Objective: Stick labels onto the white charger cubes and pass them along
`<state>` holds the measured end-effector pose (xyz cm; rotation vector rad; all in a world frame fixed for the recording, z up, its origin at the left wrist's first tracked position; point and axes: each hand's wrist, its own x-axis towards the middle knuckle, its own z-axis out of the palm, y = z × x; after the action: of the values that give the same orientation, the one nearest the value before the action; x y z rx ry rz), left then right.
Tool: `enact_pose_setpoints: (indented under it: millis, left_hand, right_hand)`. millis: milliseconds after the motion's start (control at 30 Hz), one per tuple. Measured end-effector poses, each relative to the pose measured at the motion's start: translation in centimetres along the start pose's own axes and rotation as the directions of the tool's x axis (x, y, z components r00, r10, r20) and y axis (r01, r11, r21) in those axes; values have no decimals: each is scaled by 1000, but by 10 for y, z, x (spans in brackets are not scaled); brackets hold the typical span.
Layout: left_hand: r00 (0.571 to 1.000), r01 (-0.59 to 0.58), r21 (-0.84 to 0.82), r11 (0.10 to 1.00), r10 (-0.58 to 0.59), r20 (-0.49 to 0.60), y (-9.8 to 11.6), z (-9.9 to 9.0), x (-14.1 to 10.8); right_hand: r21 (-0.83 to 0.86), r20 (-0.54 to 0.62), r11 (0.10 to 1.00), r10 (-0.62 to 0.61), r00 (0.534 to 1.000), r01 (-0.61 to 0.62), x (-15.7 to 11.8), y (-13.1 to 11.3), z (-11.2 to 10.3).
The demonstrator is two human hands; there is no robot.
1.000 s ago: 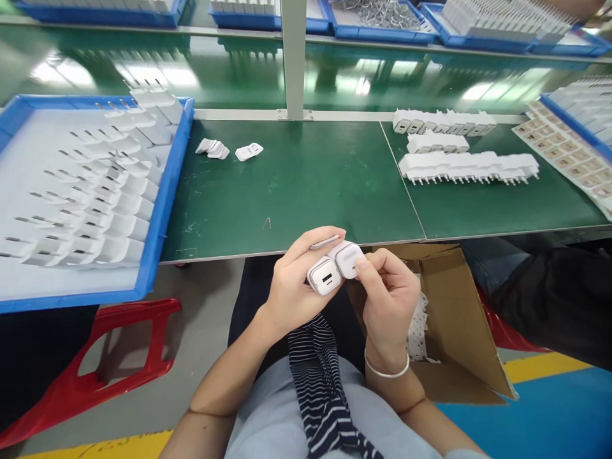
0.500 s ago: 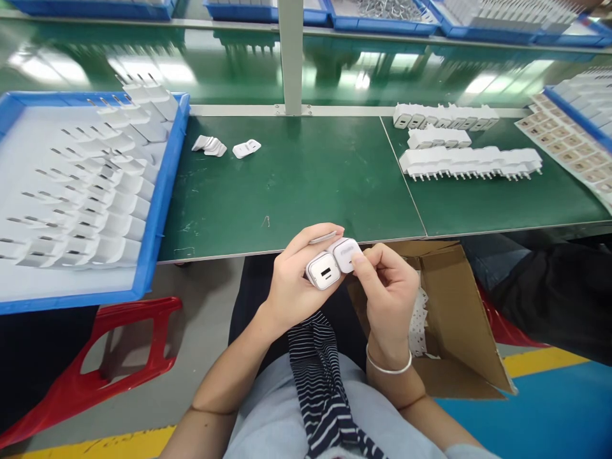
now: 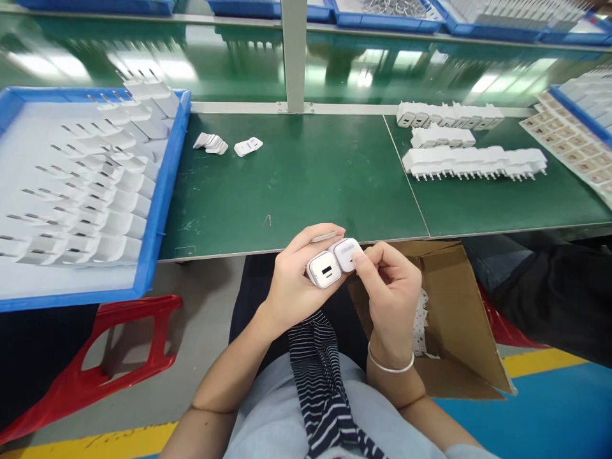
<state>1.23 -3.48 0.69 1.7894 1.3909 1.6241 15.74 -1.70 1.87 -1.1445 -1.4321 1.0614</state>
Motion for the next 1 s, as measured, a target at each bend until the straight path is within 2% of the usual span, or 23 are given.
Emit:
enact_pose_setpoints:
  millis: [267,467,633,733,800,867,933,1000]
  left_hand:
    - [999,35,-19,999,-35,-18,-1,1,-3]
    - [999,21,-83,996,-24,-30,-6,1,-6]
    - [1000,19,-182,983,-20,-6,-8,-2,-6]
    - [999,54,-215,975,-51,19,-6,-8,-5]
    - [991,127,-277,952,-112,70,-4,-14,-4]
    - [967,249,-418,874,-199,161,-4,-20,-4]
    - [911,410,-572,711,-290,293,-6,-24,-5]
    - [842,539,-648,538,-344,415,-10,-26,-8]
  right_hand:
    - [-24,7,1000,-1,1000,1,-1,0,2]
    - [37,24,996,74,997,-75,0,3,-2]
    - [208,204,965,118,972,-160,4,9,-4]
    - [320,293,933,67,954,-164,10,12,-3]
    - [403,323,900,29,946,-165,14,16,-1]
    - [442,311,882,21,950,-164,19,22,1]
    - [437,307,883,35,951,-173,22,30,4]
    - [433,368,877,39,929,-209,23,38,8]
